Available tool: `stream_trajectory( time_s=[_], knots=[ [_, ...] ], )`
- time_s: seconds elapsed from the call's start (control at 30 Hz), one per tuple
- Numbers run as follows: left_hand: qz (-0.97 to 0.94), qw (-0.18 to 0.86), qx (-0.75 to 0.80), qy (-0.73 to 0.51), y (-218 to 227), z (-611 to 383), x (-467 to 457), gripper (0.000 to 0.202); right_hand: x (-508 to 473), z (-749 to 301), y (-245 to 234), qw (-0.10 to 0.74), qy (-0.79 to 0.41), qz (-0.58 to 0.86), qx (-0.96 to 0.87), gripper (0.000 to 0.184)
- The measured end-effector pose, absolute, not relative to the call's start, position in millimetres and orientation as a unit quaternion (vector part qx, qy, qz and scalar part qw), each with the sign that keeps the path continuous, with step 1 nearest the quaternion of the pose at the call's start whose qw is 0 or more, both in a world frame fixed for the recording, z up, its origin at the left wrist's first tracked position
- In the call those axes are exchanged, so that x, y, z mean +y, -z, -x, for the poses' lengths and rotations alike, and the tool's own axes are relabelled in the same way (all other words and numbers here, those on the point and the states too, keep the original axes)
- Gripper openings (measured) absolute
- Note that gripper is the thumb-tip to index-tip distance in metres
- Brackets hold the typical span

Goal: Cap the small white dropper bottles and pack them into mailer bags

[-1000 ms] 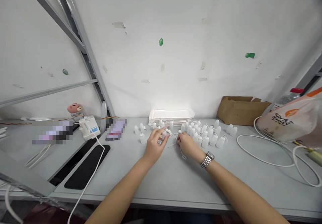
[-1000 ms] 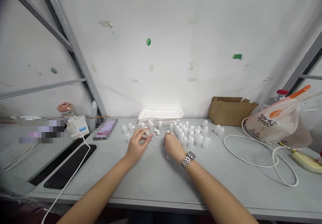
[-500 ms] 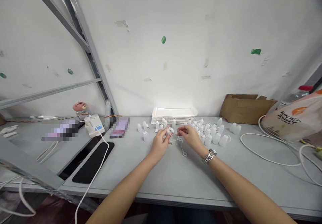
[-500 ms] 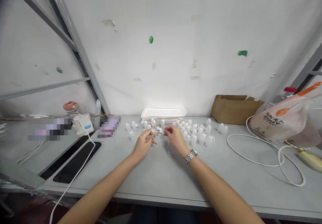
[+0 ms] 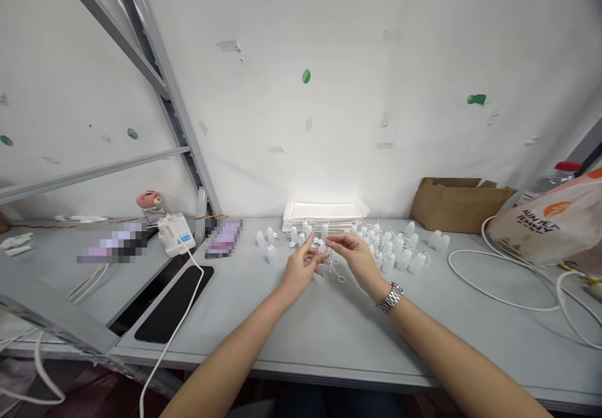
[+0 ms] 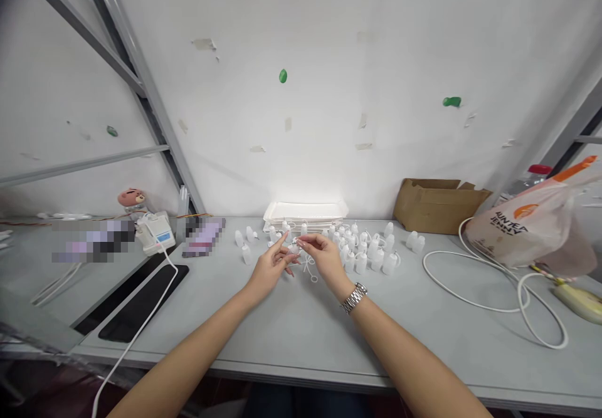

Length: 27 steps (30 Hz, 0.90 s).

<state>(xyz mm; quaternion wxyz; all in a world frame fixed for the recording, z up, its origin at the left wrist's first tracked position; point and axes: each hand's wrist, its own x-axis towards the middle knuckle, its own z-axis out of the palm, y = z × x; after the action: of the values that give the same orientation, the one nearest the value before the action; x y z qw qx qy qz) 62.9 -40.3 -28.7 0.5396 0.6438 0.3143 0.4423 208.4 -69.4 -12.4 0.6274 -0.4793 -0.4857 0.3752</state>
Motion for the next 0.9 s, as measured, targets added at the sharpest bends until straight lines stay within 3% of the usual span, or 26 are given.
stream_trajectory(
  time_s=[0.57, 0.9],
  knots=[
    [-0.651, 0.534, 0.308, -0.442, 26.5, -60.2, -41.7, 0.056, -74.2, -206.3, 12.1, 0.609, -0.382, 0.462, -0.520, 0.013],
    [-0.652, 0.535, 0.301, -0.445, 23.6, -60.7, -43.1, 0.054, -68.1, -207.2, 19.8, 0.626, -0.442, 0.433, -0.473, 0.024]
  ],
)
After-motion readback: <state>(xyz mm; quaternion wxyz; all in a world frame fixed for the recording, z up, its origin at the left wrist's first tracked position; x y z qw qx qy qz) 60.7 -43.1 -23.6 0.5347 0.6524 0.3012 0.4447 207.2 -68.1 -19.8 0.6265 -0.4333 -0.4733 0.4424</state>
